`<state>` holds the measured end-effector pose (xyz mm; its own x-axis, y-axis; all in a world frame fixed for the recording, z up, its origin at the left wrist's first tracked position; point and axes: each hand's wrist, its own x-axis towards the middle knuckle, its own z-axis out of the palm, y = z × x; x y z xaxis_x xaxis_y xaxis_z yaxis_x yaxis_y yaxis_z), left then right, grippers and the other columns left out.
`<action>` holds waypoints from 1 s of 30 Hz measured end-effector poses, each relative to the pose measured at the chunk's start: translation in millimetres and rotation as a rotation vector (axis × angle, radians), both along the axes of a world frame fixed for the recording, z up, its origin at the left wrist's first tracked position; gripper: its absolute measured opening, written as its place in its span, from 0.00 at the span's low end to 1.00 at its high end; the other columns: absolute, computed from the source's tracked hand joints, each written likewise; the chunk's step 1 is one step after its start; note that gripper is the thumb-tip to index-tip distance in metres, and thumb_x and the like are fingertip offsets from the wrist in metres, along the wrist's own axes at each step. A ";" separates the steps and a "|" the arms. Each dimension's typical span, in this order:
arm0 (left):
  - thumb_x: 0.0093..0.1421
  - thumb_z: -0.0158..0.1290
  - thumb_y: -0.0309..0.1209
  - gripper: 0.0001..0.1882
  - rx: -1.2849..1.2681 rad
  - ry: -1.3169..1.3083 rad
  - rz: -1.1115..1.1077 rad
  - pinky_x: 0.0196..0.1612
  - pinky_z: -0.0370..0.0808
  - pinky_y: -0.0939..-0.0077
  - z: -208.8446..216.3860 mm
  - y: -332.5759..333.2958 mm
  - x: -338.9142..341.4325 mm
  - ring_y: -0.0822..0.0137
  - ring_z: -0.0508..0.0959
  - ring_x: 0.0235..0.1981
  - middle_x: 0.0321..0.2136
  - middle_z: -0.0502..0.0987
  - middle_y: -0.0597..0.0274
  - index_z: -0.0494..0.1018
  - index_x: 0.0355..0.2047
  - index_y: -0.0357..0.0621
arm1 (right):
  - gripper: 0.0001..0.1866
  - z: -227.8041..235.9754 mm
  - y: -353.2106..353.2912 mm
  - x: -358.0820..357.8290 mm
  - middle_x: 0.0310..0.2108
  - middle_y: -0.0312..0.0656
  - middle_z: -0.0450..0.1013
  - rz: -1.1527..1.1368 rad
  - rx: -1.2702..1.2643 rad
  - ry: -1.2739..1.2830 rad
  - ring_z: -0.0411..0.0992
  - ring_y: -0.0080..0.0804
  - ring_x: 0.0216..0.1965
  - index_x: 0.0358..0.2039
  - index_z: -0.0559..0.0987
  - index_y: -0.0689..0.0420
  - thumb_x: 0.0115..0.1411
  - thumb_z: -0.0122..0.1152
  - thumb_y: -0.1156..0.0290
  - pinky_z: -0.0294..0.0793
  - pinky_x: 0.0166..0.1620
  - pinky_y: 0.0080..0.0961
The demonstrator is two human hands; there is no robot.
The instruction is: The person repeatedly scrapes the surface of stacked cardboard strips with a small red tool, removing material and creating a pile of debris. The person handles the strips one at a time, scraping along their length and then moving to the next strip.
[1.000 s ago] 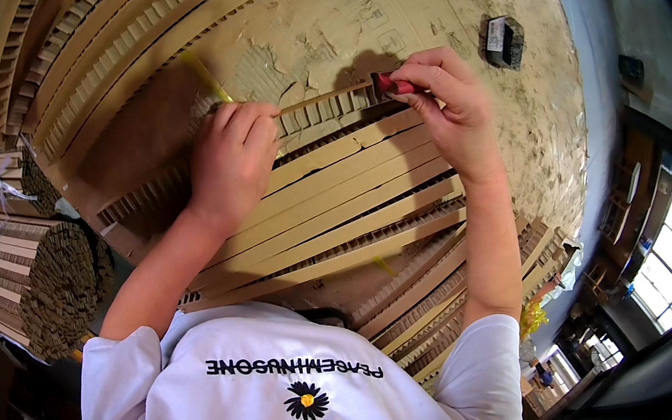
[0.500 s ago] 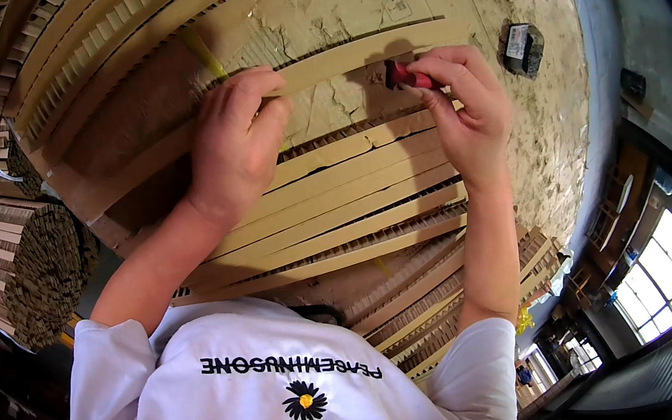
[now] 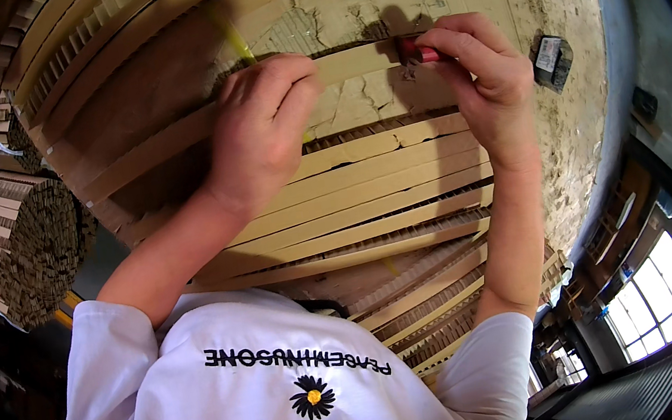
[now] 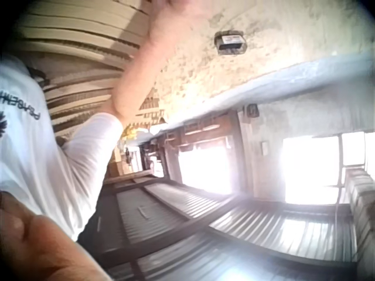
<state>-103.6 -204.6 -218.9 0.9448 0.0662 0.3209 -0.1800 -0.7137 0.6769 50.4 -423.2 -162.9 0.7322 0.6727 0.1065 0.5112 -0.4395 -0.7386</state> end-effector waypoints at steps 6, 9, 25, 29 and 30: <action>0.54 0.58 0.15 0.13 0.016 -0.035 -0.012 0.49 0.76 0.64 -2.7 0.2 0.5 0.54 0.81 0.47 0.45 0.80 0.55 0.79 0.41 0.36 | 0.14 2.4 -0.5 3.7 0.38 0.39 0.81 0.043 -0.062 -0.030 0.81 0.31 0.38 0.40 0.86 0.59 0.54 0.70 0.88 0.80 0.42 0.24; 0.54 0.58 0.15 0.14 0.017 -0.029 -0.032 0.49 0.76 0.63 -1.6 1.6 1.0 0.54 0.81 0.46 0.45 0.80 0.54 0.79 0.41 0.37 | 0.14 3.5 1.6 3.2 0.38 0.39 0.81 0.048 -0.084 -0.040 0.81 0.32 0.38 0.39 0.85 0.59 0.53 0.71 0.87 0.80 0.43 0.24; 0.56 0.64 0.15 0.21 -0.055 0.038 -0.030 0.53 0.77 0.60 14.6 15.2 -7.1 0.49 0.79 0.49 0.50 0.78 0.52 0.75 0.50 0.37 | 0.11 -3.1 0.9 10.3 0.38 0.35 0.82 0.097 -0.133 -0.216 0.79 0.35 0.39 0.38 0.87 0.53 0.53 0.76 0.76 0.78 0.40 0.29; 0.55 0.67 0.19 0.24 0.038 0.115 0.017 0.54 0.77 0.59 19.3 32.8 -16.9 0.49 0.78 0.49 0.50 0.78 0.53 0.75 0.52 0.39 | 0.11 -2.7 1.1 8.5 0.39 0.34 0.82 0.091 -0.137 -0.213 0.79 0.36 0.38 0.38 0.87 0.52 0.53 0.76 0.76 0.79 0.41 0.30; 0.55 0.68 0.20 0.24 0.058 0.128 0.023 0.54 0.76 0.59 18.9 37.8 -18.0 0.49 0.78 0.49 0.50 0.78 0.53 0.75 0.52 0.39 | 0.11 -1.8 1.8 8.8 0.39 0.34 0.82 0.093 -0.141 -0.223 0.79 0.36 0.38 0.38 0.87 0.52 0.53 0.76 0.76 0.78 0.41 0.30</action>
